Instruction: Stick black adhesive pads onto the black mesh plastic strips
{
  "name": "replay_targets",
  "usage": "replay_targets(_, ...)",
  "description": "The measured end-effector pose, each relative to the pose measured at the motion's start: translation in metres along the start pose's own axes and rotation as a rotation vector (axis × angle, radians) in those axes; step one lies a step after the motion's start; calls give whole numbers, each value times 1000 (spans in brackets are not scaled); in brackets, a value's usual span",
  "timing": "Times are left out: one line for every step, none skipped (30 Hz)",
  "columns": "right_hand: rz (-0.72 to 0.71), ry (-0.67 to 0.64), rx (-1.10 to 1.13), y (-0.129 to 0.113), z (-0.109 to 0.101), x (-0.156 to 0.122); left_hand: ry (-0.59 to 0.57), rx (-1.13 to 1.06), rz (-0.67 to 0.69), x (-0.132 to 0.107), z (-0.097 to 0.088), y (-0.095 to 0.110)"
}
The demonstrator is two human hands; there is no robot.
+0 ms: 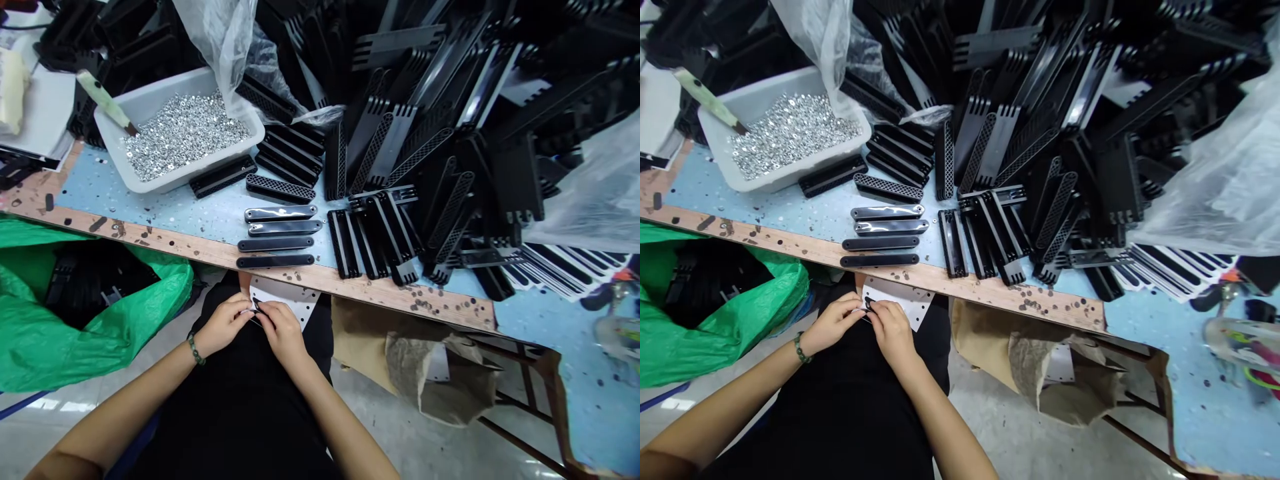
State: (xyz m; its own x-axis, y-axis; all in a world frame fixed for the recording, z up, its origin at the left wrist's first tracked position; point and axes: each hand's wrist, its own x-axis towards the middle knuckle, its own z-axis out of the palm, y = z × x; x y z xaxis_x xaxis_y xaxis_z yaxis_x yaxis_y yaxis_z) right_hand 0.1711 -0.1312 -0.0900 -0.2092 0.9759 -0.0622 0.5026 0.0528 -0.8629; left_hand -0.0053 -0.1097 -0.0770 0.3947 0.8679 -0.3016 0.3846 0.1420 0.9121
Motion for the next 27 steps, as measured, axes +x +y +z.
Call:
replay_targets(22, -3, 47, 0, -1, 1, 2, 0, 20, 0, 0, 1)
replay_targets(49, -4, 95, 1, -2, 2, -1, 0, 28, 0, 0, 1)
replay_targets(78, 0, 135, 1, -3, 3, -7, 0, 23, -1, 0, 1)
replay_targets(107, 7, 163, 1, -3, 3, -11, -2, 1, -2, 0, 0)
replay_targets(129, 17, 174, 2, -3, 4, -7, -10, -32, -3, 1, 0)
replay_targets(135, 26, 169, 2, -2, 4, 3, -27, -74, -4, 1, -1)
replay_targets(121, 23, 151, 2, -1, 4, 9, -51, -120, -4, 2, -2)
replay_targets(89, 7, 125, 3, 1, 3, 10, -76, -170, -3, 3, -3)
replay_targets(47, -13, 98, 3, 3, 3, 8, -97, -216, -1, 3, -4)
replay_targets(-1, -32, 73, 4, 5, 2, 5, -109, -255, 2, 4, -5)
replay_targets(-45, -41, 60, 4, 5, 1, 1, -110, -287, 5, 4, -7)
replay_targets(-68, -32, 64, 3, 5, 0, 2, -103, -312, 9, 5, -9)
replay_targets(-65, -4, 85, 2, 2, -1, 8, -94, -328, 13, 6, -11)
replay_targets(-37, 41, 116, -1, -2, -2, 15, -83, -337, 16, 6, -13)
replay_targets(8, 89, 156, -4, -9, -3, 16, -70, -341, 18, 6, -15)
replay_targets(53, 144, 204, -8, -19, -2, 15, -49, -348, 19, 6, -16)
replay_targets(85, 204, 257, -14, -30, -1, 15, -23, -354, 18, 5, -15)
replay_targets(87, 251, 317, -20, -44, 2, 17, 3, -361, 15, 3, -11)
replay_targets(46, 313, 379, -26, -59, 7, 20, 44, -358, 12, -1, -5)
replay_targets(-13, 349, 431, -33, -75, 13, 23, 97, -337, 8, -7, 5)
replay_targets(-73, 357, 454, -39, -90, 23, 21, 144, -303, 3, -16, 17)
replay_targets(-118, 352, 443, -45, -105, 34, 21, 233, -231, 0, -28, 33)
replay_targets(-156, 333, 398, -50, -119, 48, 5, 282, -141, -1, -41, 49)
replay_targets(-172, 310, 331, -55, -130, 65, -9, 275, -66, 1, -56, 66)
replay_targets(-189, 279, 251, -59, -138, 82, 48, 250, -12, 7, -71, 81)
replay_targets(-213, 250, 174, -62, -142, 102, 164, 233, 30, 17, -85, 93)
replay_targets(-233, 216, 103, -65, -144, 121, 289, 229, 44, 31, -97, 102)
